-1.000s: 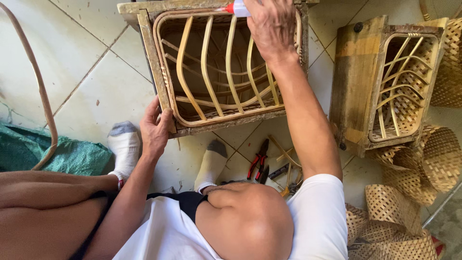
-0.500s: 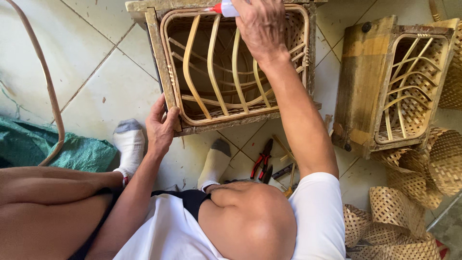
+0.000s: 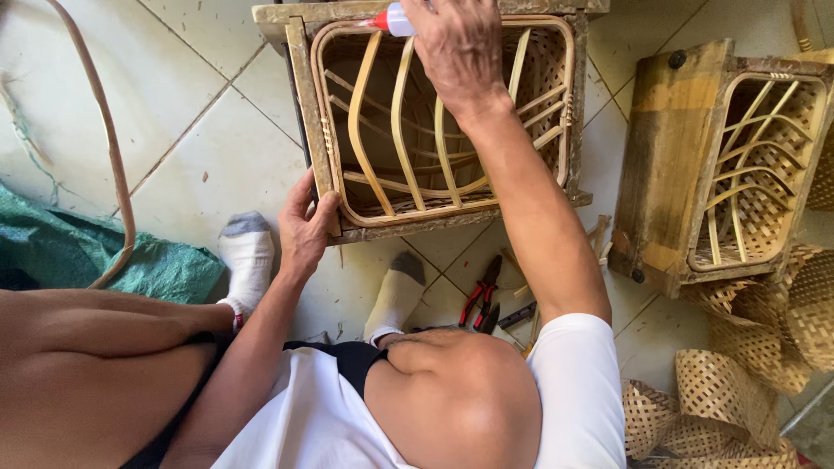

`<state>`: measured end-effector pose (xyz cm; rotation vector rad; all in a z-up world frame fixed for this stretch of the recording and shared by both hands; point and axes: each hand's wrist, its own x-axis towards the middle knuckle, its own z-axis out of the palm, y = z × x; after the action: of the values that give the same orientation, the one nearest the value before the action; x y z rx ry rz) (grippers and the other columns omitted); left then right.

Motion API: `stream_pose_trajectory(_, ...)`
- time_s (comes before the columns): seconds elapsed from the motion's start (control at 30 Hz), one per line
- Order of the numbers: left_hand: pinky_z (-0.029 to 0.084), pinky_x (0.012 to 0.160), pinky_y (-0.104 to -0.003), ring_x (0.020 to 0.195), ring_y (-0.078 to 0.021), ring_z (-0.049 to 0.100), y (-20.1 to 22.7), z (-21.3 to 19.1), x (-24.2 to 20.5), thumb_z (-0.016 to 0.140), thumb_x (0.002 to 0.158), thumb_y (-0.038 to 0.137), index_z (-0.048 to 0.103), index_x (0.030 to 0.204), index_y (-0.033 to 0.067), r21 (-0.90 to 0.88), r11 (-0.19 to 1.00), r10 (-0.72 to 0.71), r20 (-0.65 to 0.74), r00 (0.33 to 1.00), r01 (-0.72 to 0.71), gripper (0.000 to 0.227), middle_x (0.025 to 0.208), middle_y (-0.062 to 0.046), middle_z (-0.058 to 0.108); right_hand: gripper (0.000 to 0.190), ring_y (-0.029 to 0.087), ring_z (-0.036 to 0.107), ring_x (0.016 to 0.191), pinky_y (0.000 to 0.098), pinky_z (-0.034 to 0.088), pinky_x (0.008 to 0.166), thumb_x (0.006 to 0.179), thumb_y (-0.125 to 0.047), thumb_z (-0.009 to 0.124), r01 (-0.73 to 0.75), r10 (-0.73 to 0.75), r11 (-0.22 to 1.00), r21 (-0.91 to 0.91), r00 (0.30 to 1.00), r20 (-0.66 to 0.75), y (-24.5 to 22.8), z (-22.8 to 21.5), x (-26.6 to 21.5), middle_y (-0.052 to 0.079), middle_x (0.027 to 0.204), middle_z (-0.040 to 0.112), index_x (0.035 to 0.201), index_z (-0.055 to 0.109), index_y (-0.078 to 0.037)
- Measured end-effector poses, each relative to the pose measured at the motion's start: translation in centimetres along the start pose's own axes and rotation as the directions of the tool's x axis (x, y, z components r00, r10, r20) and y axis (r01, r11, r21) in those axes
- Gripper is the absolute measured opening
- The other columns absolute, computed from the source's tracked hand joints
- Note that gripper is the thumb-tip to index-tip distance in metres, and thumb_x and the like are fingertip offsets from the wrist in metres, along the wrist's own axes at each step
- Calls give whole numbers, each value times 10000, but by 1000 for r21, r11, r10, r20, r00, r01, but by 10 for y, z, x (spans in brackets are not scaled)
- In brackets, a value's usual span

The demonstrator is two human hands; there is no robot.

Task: The person sits on the floor and repairs a rectangular bamboo basket frame. They apply glue to the joints of the frame and press the pieces together to secure them. The person occasionally uses a hammer to tap the frame and adjusts its position.

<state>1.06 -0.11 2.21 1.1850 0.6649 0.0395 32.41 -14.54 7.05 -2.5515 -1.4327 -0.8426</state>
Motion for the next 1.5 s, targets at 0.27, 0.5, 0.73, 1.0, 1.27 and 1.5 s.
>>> stream_pose_trajectory(0.27, 522, 1070, -329, 1254, -178, 613, -2, -1, 1, 674, 998, 160, 449, 1540, 29, 7, 1000, -6, -17, 1000, 6, 601, 1444, -131, 601, 138, 152, 626, 862, 357, 467, 746, 1009, -140, 810, -30, 29, 988, 152, 1000, 11, -5, -13, 8, -9, 897, 699, 1130, 752, -173)
stream_pose_trajectory(0.5, 491, 1121, -347, 1316, -188, 584, -7, -3, 2, 678, 1002, 157, 451, 1537, 27, 38, 999, 19, -9, 1000, -18, 595, 1470, -134, 586, 271, 163, 680, 979, 352, 531, 861, 1014, -62, 695, 43, -44, 987, 153, 999, 3, -20, -8, 24, 11, 1031, 740, 1255, 730, -181)
stream_pose_trajectory(0.73, 505, 1102, -355, 1294, -194, 594, -7, -3, 2, 690, 988, 155, 445, 1540, 30, 25, 1000, 18, -16, 1000, -17, 616, 1466, -134, 585, 275, 140, 696, 925, 327, 550, 817, 1017, -104, 674, 102, -106, 990, 96, 994, 38, -20, -2, 33, 6, 996, 732, 1278, 716, -180)
stream_pose_trajectory(1.0, 506, 1094, -355, 1293, -192, 587, -2, -3, 1, 703, 985, 213, 448, 1541, 33, 85, 996, 25, -21, 999, -23, 638, 1473, -126, 573, 113, 113, 657, 736, 313, 537, 661, 1094, -201, 675, 137, -151, 987, 84, 967, 205, -18, 6, 41, 17, 814, 683, 1167, 747, -152)
stream_pose_trajectory(1.27, 497, 1109, -375, 1315, -199, 575, -1, -4, 2, 709, 984, 231, 470, 1538, 52, 138, 989, 47, -30, 998, -43, 629, 1500, -109, 542, 109, 166, 712, 1030, 277, 601, 858, 1001, -59, 680, 279, -287, 939, 203, 958, 13, -23, -35, 50, 3, 1116, 712, 1091, 696, -118)
stream_pose_trajectory(1.5, 509, 1090, -378, 1322, -209, 567, 1, -4, 2, 714, 979, 250, 487, 1527, 60, 171, 983, 68, -29, 997, -62, 623, 1506, -108, 517, 147, 187, 701, 1066, 303, 595, 888, 968, -52, 671, 320, -333, 919, 229, 943, 17, -31, -37, 61, 20, 1167, 703, 1109, 678, -92)
